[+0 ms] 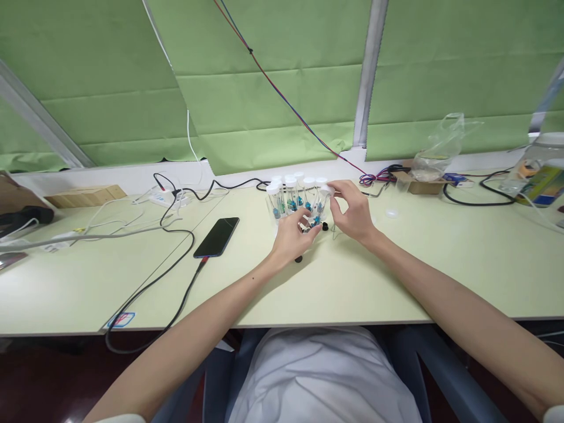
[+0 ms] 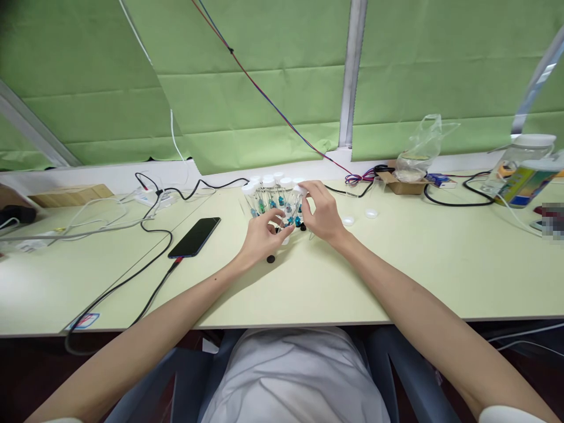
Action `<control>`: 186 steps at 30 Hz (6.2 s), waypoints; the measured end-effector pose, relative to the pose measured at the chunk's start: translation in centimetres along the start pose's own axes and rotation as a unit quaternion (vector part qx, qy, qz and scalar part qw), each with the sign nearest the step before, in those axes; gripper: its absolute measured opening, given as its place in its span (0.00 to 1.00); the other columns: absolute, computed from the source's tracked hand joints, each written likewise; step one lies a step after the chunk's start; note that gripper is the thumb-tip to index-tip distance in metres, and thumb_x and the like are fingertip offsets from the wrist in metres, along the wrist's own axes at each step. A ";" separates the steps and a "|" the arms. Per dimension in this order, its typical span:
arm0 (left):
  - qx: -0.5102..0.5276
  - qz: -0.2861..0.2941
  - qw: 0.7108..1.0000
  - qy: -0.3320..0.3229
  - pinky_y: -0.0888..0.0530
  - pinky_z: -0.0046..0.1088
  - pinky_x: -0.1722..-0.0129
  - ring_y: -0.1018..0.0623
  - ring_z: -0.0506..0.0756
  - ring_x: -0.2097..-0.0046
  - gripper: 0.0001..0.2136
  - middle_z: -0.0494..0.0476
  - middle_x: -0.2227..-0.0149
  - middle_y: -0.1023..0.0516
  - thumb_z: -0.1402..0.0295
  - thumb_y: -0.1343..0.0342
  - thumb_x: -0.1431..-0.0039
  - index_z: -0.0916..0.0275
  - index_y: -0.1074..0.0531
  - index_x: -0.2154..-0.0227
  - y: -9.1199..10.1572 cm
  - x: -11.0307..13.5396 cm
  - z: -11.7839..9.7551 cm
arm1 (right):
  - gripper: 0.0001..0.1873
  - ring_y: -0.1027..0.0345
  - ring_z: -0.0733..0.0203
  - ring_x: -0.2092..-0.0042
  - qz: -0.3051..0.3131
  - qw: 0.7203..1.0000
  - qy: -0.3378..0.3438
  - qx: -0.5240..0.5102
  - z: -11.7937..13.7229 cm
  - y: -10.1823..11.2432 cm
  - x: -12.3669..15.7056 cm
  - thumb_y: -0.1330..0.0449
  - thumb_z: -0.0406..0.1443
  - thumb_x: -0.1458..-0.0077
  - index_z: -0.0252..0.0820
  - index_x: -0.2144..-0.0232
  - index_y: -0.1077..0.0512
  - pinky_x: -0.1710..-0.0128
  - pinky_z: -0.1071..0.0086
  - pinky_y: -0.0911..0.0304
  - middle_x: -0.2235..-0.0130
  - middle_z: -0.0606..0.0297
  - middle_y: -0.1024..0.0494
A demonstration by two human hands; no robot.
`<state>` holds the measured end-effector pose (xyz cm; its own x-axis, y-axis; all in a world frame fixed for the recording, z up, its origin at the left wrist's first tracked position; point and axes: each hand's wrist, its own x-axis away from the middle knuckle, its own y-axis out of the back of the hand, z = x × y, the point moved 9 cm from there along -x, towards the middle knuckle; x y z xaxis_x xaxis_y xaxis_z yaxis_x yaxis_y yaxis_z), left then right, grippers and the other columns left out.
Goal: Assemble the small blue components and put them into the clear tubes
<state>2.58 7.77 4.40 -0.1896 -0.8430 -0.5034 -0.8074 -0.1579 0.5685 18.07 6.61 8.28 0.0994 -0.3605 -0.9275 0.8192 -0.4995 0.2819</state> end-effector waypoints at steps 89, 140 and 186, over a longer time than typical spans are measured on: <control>-0.042 0.087 0.995 -0.030 0.30 0.28 0.69 0.25 0.51 0.73 0.16 0.55 0.67 0.17 0.62 0.39 0.44 0.64 0.20 0.55 -1.8 0.7 -0.2 | 0.12 0.41 0.65 0.74 0.005 0.965 -0.232 -0.121 -3.0 -2.4 2.2 0.47 0.44 0.38 0.42 0.66 0.31 0.72 0.70 0.43 0.73 0.69 0.32; 0.001 0.030 0.991 -0.128 0.27 0.33 0.56 0.23 0.55 0.60 0.12 0.58 0.60 0.20 0.64 0.42 0.37 0.63 0.23 0.53 -0.3 0.1 -1.7 | 0.11 0.43 0.67 0.82 0.008 0.941 -0.270 -0.202 -4.0 -0.8 1.4 0.37 0.44 0.46 0.44 0.71 0.31 0.81 0.71 0.47 0.80 0.72 0.33; 0.016 0.041 0.991 -0.128 0.29 0.30 0.61 0.24 0.54 0.61 0.14 0.57 0.62 0.20 0.61 0.51 0.31 0.63 0.23 0.59 -1.1 0.7 -2.4 | 0.15 0.50 0.66 0.81 -0.037 0.926 -0.329 -0.180 -6.4 -1.4 3.3 0.47 0.41 0.45 0.46 0.82 0.41 0.83 0.71 0.52 0.83 0.72 0.42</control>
<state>4.68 6.11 4.93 -0.3885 -0.6930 -0.6073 -0.7998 -0.0736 0.5957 20.87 11.11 3.24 -0.2335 -0.7964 -0.5579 0.9571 -0.2896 0.0128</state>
